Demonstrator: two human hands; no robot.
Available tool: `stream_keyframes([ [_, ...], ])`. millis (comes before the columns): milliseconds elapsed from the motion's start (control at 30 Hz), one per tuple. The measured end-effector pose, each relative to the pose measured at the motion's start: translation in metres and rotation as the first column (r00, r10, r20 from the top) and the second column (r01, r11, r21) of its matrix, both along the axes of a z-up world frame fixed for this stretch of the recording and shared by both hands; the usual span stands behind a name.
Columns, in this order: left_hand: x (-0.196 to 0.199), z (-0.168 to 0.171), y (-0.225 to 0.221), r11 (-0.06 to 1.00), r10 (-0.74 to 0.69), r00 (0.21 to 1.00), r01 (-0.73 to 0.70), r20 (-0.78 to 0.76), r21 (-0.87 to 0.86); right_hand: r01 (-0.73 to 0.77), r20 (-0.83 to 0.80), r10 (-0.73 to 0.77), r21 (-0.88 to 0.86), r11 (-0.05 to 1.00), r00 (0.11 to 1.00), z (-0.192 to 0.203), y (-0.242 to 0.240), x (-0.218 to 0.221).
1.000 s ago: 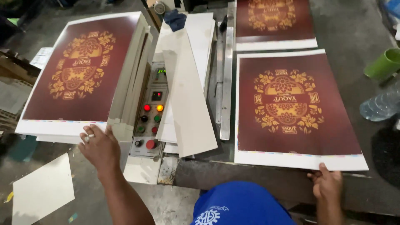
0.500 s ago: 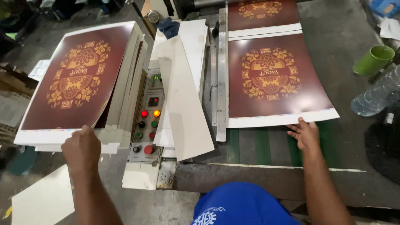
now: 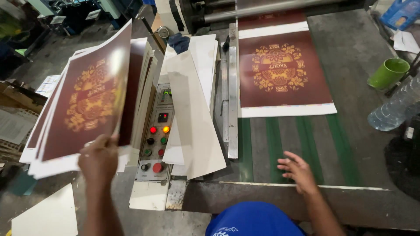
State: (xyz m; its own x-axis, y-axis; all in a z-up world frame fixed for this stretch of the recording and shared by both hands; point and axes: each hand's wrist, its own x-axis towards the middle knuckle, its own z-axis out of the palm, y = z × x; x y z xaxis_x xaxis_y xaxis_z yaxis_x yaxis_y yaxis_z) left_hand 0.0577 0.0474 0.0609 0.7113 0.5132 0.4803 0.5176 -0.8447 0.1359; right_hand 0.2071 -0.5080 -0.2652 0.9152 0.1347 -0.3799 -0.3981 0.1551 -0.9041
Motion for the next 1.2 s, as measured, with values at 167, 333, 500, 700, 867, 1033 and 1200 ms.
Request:
stream_keyframes([
  [167, 0.038, -0.06, -0.09, 0.823, -0.485, 0.769, 0.562, 0.416, -0.08, -0.279, 0.082, 0.28, -0.025, 0.96, 0.957, 0.061, 0.075, -0.017],
  [333, 0.059, -0.091, -0.232, 0.695, -0.703, 0.636, 0.709, 0.319, 0.117, -0.622, 0.39, 0.617, -0.129, 0.772, 0.684, 0.08, 0.122, -0.037],
  [500, 0.047, -0.075, -0.293, 0.463, -0.842, 0.487, 0.873, 0.233, -0.151, -0.39, 0.172, 0.43, -0.224, 0.893, 0.886, -0.033, 0.112, -0.029],
  [700, 0.021, -0.026, -0.243, 0.506, -0.793, 0.526, 0.85, 0.308, -0.146, 0.008, 0.159, -0.087, 0.442, 0.897, 0.983, 0.061, 0.06, -0.038],
  [867, -0.001, -0.042, -0.16, 0.795, -0.569, 0.788, 0.601, 0.235, -0.088, 0.234, 0.116, -0.304, 0.406, 0.883, 0.946, 0.012, -0.026, -0.037],
  [1033, -0.029, -0.036, -0.104, 0.928, -0.37, 0.924, 0.373, -0.097, 0.014, 0.34, 0.188, -0.438, 0.396, 0.853, 0.879, -0.009, -0.098, -0.049],
  [1200, -0.036, -0.034, -0.096, 0.978, -0.209, 0.864, 0.192, -0.458, -0.083, 0.424, 0.212, -0.493, 0.301, 0.854, 0.844, -0.021, -0.136, -0.048],
])
